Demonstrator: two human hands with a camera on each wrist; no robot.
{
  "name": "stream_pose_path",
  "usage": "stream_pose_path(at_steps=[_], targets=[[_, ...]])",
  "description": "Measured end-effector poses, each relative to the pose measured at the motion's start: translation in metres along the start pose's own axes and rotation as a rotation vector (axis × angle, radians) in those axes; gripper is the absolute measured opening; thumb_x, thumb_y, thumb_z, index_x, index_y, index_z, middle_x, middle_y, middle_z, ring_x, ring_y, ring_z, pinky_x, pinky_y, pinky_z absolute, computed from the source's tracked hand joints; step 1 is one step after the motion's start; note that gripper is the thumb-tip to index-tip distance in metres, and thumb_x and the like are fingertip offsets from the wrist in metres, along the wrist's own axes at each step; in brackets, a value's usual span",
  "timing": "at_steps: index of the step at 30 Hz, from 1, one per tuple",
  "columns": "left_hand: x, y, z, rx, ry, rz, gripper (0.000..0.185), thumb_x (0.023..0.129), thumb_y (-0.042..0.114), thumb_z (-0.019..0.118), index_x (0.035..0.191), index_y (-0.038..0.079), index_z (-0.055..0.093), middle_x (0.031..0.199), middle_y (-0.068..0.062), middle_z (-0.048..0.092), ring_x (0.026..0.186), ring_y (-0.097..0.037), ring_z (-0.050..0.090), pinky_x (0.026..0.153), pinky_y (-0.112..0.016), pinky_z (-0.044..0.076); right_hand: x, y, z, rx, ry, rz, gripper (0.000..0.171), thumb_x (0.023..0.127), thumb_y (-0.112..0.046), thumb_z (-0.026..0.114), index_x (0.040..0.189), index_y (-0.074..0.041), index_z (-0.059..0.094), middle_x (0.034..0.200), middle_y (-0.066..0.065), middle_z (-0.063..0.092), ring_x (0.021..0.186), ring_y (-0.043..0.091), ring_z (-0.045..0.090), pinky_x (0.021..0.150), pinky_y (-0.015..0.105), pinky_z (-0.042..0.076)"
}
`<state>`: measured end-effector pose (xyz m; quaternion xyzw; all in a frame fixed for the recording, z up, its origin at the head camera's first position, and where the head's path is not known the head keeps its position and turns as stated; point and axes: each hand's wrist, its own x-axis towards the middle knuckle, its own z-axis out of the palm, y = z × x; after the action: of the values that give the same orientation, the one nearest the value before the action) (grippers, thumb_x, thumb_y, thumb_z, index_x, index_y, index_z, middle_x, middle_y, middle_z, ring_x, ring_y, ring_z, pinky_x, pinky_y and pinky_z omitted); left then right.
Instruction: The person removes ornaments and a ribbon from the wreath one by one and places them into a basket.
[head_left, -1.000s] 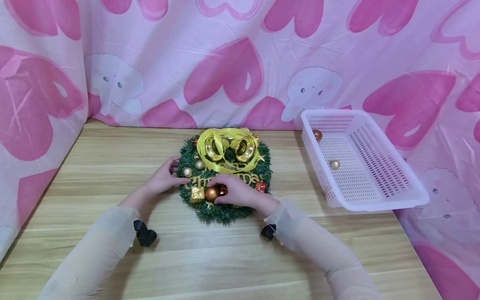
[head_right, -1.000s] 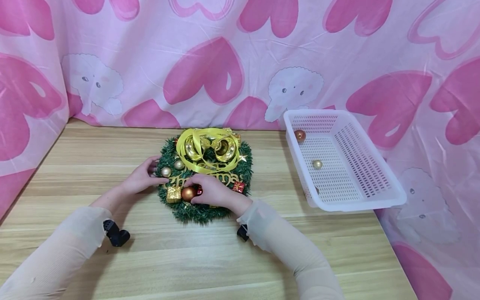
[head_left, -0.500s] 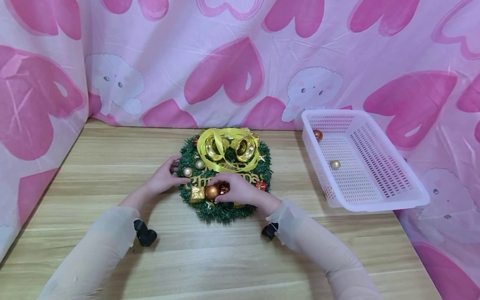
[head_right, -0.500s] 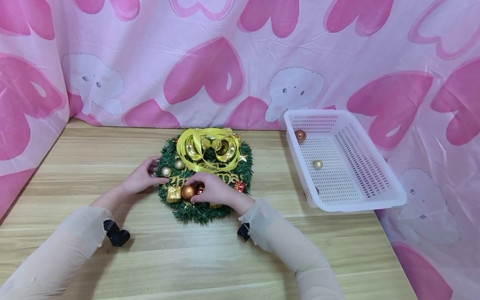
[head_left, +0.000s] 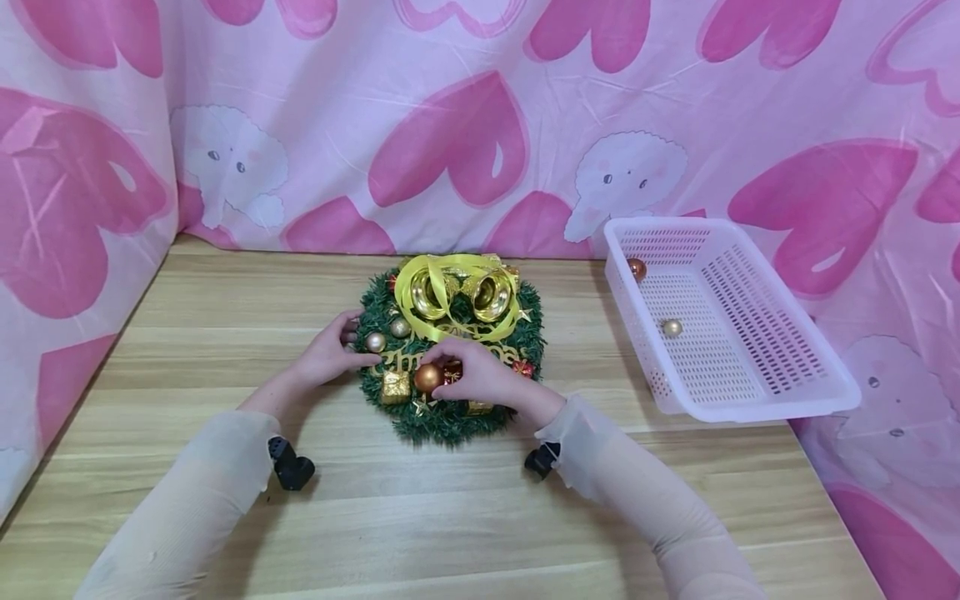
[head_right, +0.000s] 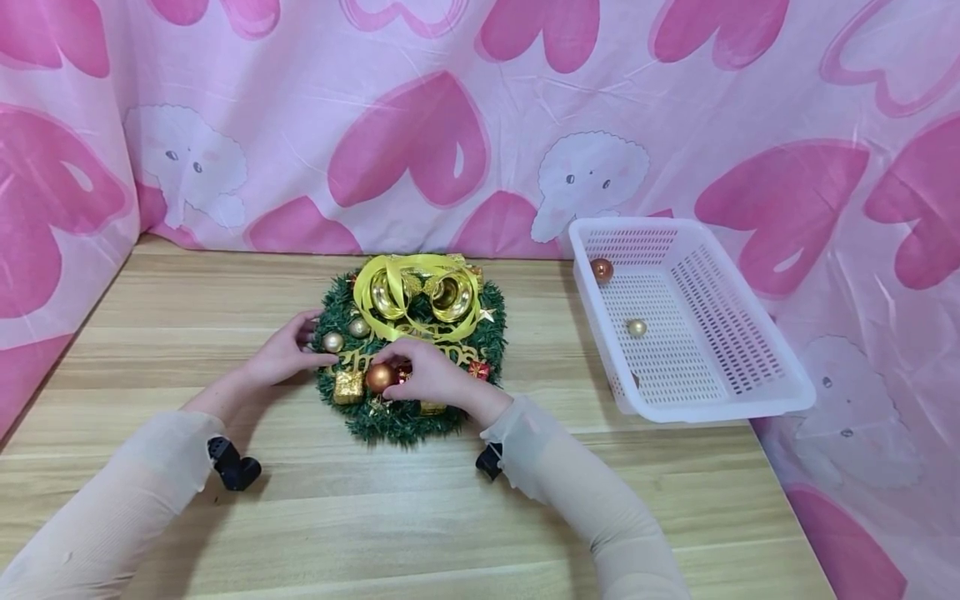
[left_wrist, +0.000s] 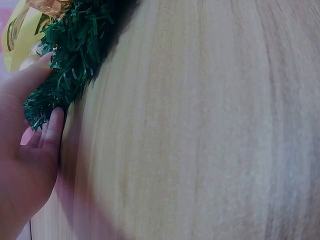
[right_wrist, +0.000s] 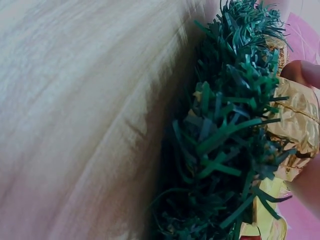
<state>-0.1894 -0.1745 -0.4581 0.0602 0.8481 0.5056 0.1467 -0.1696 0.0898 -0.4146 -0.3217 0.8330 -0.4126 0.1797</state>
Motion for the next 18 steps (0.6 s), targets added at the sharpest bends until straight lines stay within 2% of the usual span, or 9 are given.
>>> stream_pose_path(at_steps=[7,18], targets=[[0.0005,0.0015,-0.0004,-0.014,-0.003,-0.014,0.097,0.077,0.017,0.075,0.149,0.002,0.011,0.139,-0.028,0.032,0.123,-0.041,0.036,0.106,-0.052,0.038,-0.0010,0.0001,-0.0045,0.056,0.019,0.038,0.044,0.073,-0.007,0.075,0.115,-0.010,0.062,0.112,0.005,0.060,0.102,0.018,0.058,0.088,0.026,0.050],[-0.0015,0.0026,-0.0011,0.001,-0.007,-0.006,0.098,0.076,0.018,0.076,0.149,0.002,0.011,0.139,-0.030,0.031,0.123,-0.042,0.036,0.105,-0.052,0.039,-0.0010,0.0006,-0.0088,0.107,0.048,0.045,0.043,0.074,-0.007,0.074,0.114,-0.009,0.062,0.111,0.008,0.060,0.105,0.021,0.059,0.096,0.032,0.049]])
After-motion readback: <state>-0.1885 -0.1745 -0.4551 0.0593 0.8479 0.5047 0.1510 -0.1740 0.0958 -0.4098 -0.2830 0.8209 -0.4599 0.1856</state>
